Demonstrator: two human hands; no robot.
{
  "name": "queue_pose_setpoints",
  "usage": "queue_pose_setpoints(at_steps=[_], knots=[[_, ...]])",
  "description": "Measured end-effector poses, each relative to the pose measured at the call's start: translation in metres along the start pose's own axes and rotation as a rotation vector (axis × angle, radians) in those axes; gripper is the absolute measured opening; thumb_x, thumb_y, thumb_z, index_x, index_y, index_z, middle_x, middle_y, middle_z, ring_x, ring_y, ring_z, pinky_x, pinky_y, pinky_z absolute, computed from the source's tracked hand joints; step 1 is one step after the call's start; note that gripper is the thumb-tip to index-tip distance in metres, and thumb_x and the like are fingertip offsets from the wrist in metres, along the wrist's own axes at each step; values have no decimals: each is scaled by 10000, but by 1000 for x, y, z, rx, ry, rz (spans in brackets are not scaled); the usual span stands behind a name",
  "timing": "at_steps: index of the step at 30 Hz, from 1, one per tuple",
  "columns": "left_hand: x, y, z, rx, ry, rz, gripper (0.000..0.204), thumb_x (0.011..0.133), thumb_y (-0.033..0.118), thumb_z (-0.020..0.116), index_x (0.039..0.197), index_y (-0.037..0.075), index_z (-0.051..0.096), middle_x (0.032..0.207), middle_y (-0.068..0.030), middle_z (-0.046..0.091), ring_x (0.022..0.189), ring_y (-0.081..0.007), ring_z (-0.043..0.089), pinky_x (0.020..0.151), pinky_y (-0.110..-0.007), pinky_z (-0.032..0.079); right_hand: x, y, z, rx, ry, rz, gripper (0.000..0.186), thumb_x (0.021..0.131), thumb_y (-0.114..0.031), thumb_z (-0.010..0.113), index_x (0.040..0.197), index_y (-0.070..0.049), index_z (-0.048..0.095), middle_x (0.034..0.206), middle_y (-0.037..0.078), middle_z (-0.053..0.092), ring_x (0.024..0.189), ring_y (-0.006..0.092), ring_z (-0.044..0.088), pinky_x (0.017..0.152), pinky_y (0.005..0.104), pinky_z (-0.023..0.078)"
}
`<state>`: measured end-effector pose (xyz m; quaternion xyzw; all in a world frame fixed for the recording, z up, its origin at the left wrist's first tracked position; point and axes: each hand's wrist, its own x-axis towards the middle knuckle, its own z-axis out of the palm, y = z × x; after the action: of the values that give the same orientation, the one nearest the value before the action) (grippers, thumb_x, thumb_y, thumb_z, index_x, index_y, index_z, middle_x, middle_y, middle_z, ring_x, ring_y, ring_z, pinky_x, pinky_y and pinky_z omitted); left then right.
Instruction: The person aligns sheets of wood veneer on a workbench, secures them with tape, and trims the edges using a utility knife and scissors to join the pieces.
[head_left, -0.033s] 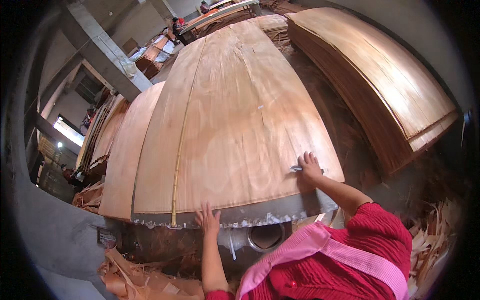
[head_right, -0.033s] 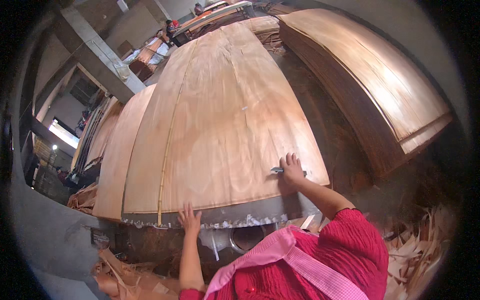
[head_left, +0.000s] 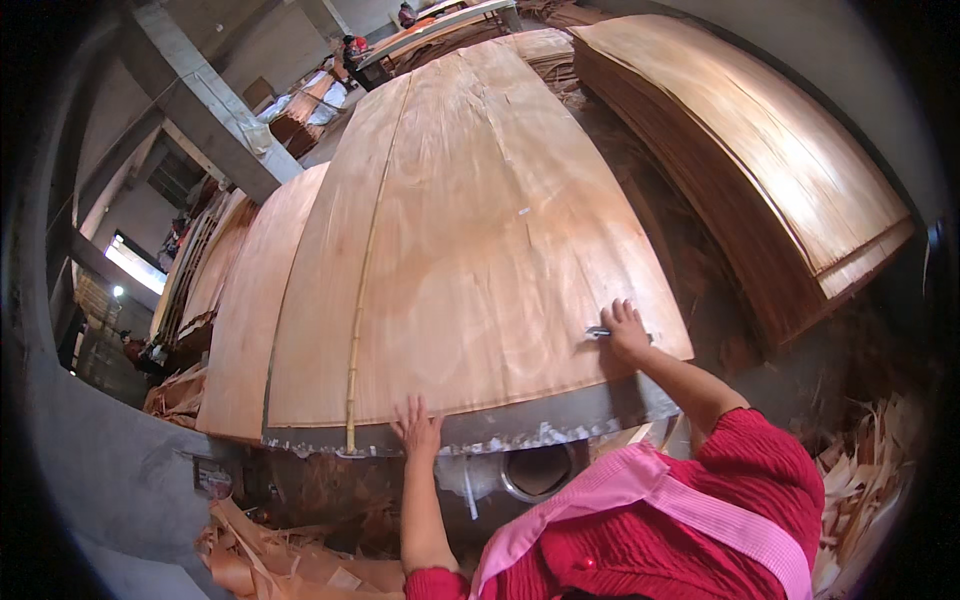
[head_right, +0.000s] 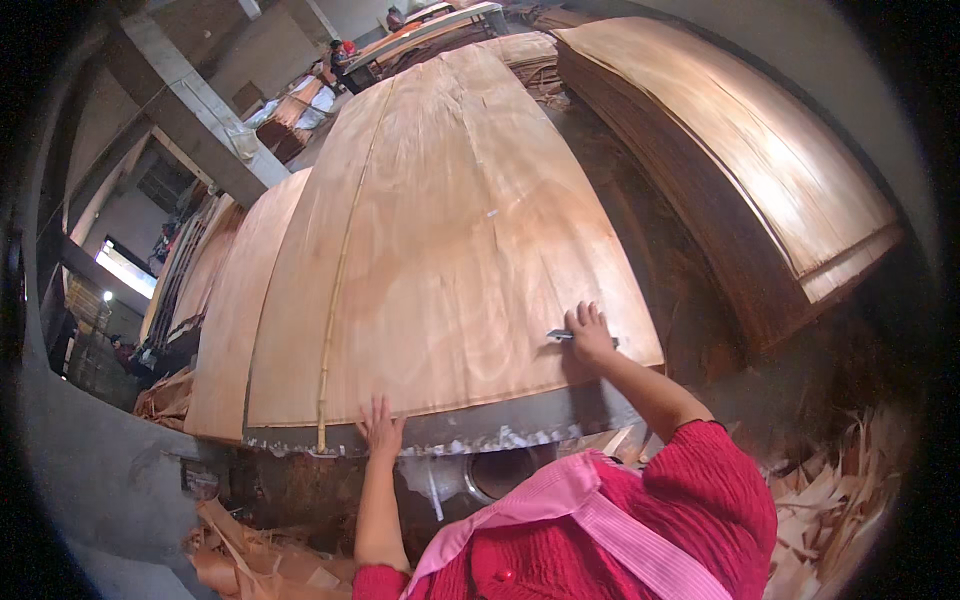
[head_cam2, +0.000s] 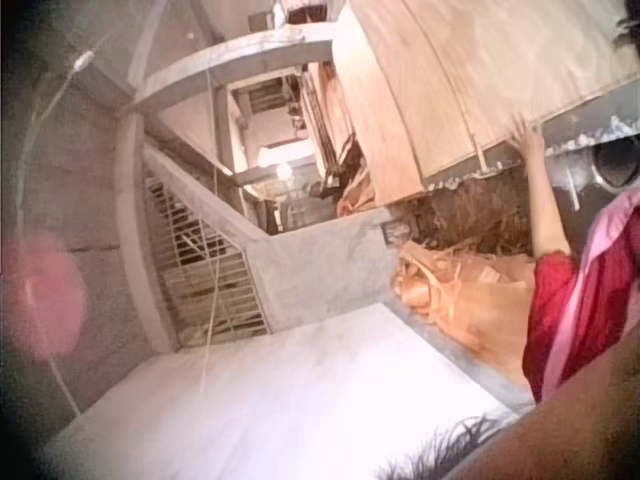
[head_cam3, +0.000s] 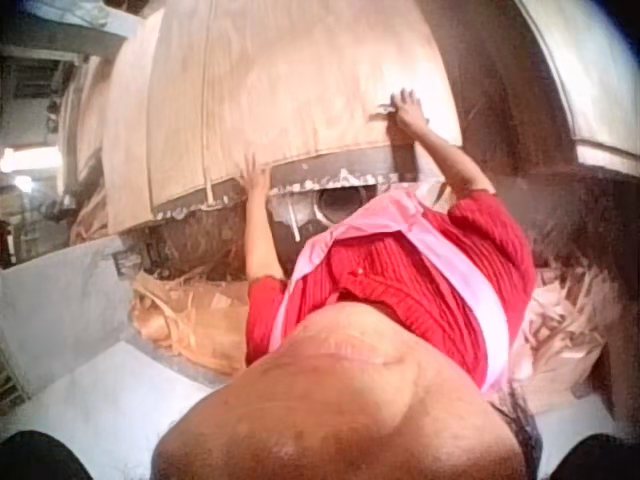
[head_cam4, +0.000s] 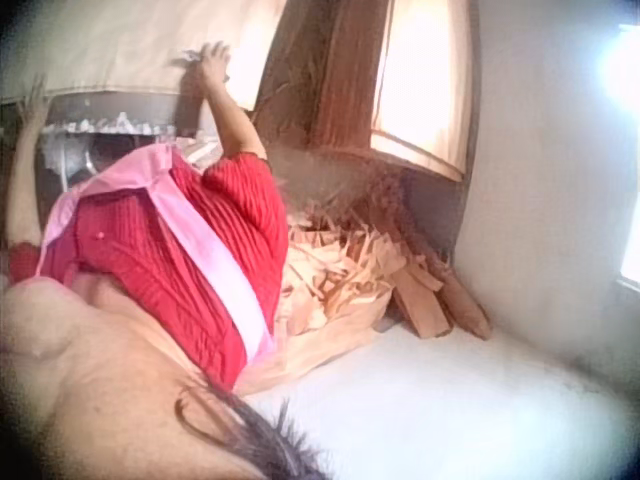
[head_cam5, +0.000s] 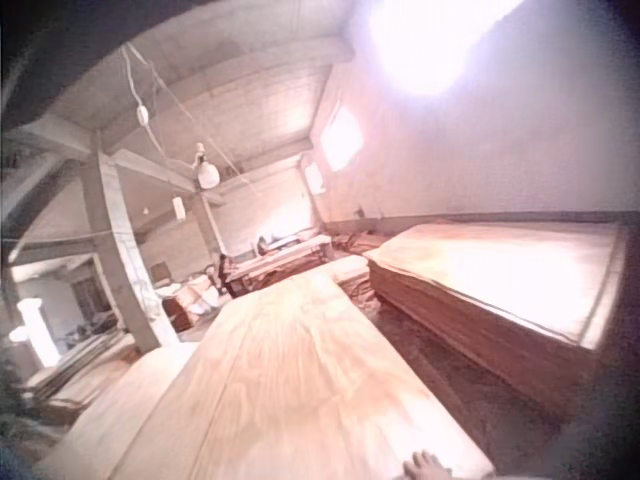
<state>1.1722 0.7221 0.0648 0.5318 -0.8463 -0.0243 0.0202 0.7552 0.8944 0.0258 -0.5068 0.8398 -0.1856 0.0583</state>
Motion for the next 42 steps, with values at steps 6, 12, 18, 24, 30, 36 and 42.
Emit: queue_pose_setpoints(at_steps=[6,12,18,24,30,36,42], knots=[[49,-91,16,152,-110,431,609,798,466,460,1321,214,276,1386,31,236,1279,-307,157,989,-582,103,-11,-6,20,-79,72,0,481,749,-202,528,1203,-126,391,1291,211,316,1201,429,271,965,477,270],[34,-142,26,13,-46,467,575,793,452,470,1289,196,333,1357,-14,288,1267,-285,193,963,-607,129,-46,-60,15,-216,-47,144,518,712,-233,579,1185,-122,400,1291,142,342,1191,416,296,923,490,326],[-44,-155,21,-373,-81,774,451,775,330,548,1172,128,479,1293,-103,372,1189,-279,340,954,-547,219,-38,-231,17,164,-89,331,367,807,-179,489,1169,-143,441,1056,142,550,947,303,539,774,381,437],[-136,-202,76,-610,-716,524,370,785,216,541,1113,46,524,1121,-164,524,1038,-281,509,866,-327,414,4,-290,69,92,17,185,527,681,-121,637,1169,-126,437,1114,142,504,960,331,517,807,395,421],[-251,-278,103,-851,-539,-664,378,778,214,545,1096,12,517,1079,-155,547,1002,-265,525,856,-345,417,-51,-324,72,248,60,-215,488,685,-121,640,1146,-91,482,1074,156,531,976,322,505,855,376,400],[-308,-306,70,-1667,-351,-1056,376,768,212,547,1089,18,518,1071,-131,551,1000,-258,520,875,-369,401,-143,-358,121,373,-937,-594,311,783,-216,579,1066,-87,563,944,125,611,834,254,595,745,341,457],[-233,-280,-41,-2379,-207,-666,374,759,210,549,1082,24,519,1063,-107,555,997,-252,516,894,-393,385,-133,-418,154,552,-775,-555,330,763,-227,589,1070,-110,561,1001,135,592,897,263,576,789,361,434]])
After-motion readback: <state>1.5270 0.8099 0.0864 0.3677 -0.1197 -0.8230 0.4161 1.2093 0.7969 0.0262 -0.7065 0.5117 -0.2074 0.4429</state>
